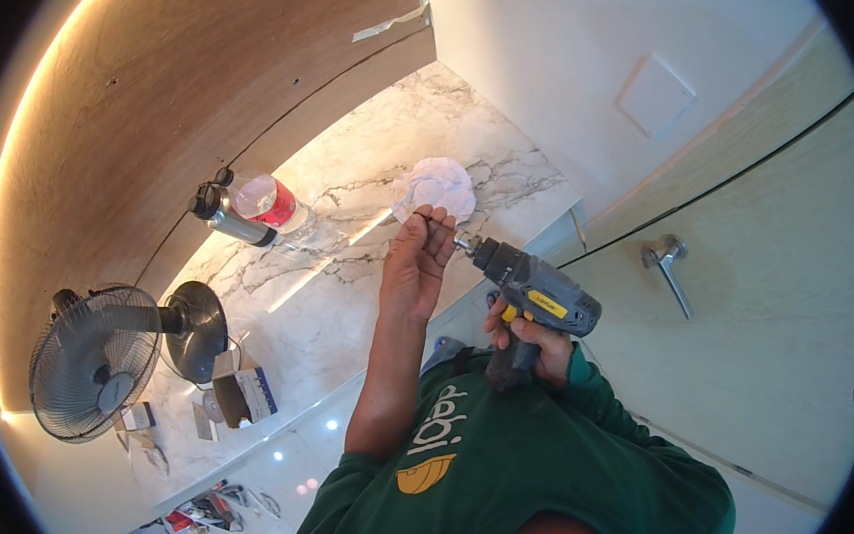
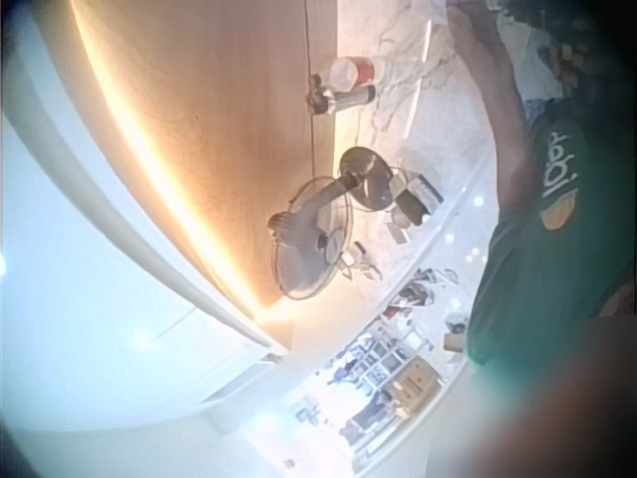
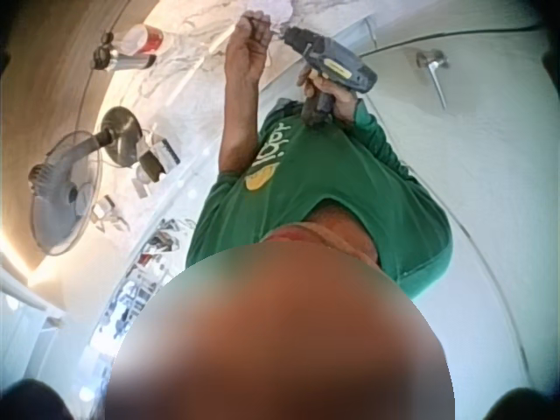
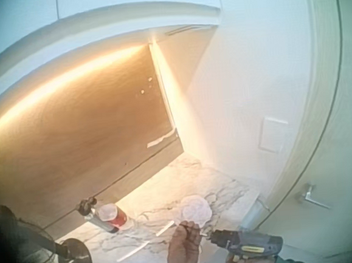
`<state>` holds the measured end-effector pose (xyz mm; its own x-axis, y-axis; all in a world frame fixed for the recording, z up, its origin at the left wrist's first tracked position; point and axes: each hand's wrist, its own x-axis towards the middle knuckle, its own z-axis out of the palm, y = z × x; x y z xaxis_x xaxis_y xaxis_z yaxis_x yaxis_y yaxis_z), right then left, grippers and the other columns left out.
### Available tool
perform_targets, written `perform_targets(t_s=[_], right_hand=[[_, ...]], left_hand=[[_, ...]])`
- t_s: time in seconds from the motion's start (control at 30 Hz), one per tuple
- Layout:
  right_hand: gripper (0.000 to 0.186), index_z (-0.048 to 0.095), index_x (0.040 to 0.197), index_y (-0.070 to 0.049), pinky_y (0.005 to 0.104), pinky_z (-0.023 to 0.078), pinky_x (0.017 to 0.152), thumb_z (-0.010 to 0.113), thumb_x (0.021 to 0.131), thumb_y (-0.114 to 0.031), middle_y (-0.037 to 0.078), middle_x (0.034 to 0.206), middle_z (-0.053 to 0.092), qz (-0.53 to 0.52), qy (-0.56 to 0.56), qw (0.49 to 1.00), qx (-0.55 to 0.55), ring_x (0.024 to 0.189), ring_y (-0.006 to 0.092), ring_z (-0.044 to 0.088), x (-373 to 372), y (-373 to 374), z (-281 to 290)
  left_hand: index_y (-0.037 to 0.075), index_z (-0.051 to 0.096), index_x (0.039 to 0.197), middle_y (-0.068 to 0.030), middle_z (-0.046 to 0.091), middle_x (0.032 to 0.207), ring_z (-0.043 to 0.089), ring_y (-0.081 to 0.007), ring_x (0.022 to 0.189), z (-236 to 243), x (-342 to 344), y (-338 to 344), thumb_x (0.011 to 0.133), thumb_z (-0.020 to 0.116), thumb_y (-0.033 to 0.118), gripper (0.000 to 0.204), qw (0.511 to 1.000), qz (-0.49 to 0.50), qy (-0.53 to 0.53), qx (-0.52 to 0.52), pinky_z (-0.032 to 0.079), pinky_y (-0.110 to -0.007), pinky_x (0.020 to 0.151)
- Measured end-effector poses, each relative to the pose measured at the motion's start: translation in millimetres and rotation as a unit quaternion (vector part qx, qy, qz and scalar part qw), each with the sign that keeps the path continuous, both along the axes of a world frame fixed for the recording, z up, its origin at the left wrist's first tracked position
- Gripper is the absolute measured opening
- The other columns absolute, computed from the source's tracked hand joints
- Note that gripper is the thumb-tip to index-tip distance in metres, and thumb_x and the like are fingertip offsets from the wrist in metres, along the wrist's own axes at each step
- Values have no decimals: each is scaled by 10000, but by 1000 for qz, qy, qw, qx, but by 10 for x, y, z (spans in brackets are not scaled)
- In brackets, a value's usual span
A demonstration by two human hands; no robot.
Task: The person uses a cordless drill to fasten a wooden panel to a wall, then sits on the floor to handle a sanding block and a phone. The person then stands and sands the edge of a marble countertop with the sanding block.
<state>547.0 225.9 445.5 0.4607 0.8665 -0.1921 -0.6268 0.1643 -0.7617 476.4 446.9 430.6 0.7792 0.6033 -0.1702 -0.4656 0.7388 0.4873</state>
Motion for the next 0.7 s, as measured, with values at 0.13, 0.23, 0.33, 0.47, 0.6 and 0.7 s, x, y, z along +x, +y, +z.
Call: perform_targets(t_s=[0.13,0.23,0.33,0.47,0.6,0.7], right_hand=[[375,621,1208,6,314,535,798,705,910,-203,166,1044,689,14,-2,1000,12,832,167,645,56,11,8],[327,625,1231,-34,307,536,805,672,949,-191,131,1073,688,23,-52,998,6,852,147,635,122,32,41],[317,625,1210,-33,316,536,805,668,933,-181,125,1050,682,11,-92,995,-24,846,152,632,242,143,63],[312,616,1183,-31,341,537,815,655,922,-198,117,993,663,-19,-57,998,6,817,167,629,561,551,-47],[292,609,1166,-49,358,539,819,644,926,-211,97,974,648,-55,16,998,37,812,170,626,1021,1197,-379],[226,634,1110,-30,341,541,805,635,922,-155,99,955,660,-78,92,989,84,818,172,625,1451,1703,-690]], left_hand=[[45,623,1242,-110,713,1209,700,-225,1135,13,28,-15,1048,626,241,276,1000,9,26,12,590,-336,963],[48,629,1209,-100,720,1168,705,-216,1110,56,92,-36,1047,632,252,261,993,31,81,80,587,-327,927],[50,630,1184,-91,724,1124,709,-206,1068,97,286,35,1057,621,259,245,987,48,112,103,582,-328,881],[54,621,1212,-87,722,1134,692,-178,1015,67,838,395,1081,566,285,271,982,55,129,129,565,-342,865],[54,620,1211,-92,728,1141,692,-185,1019,-86,1532,863,1077,555,244,241,979,53,146,131,556,-356,883],[71,626,1209,-89,738,1119,678,-164,1010,-264,2108,1335,1058,578,225,221,969,59,201,133,516,-342,907]])
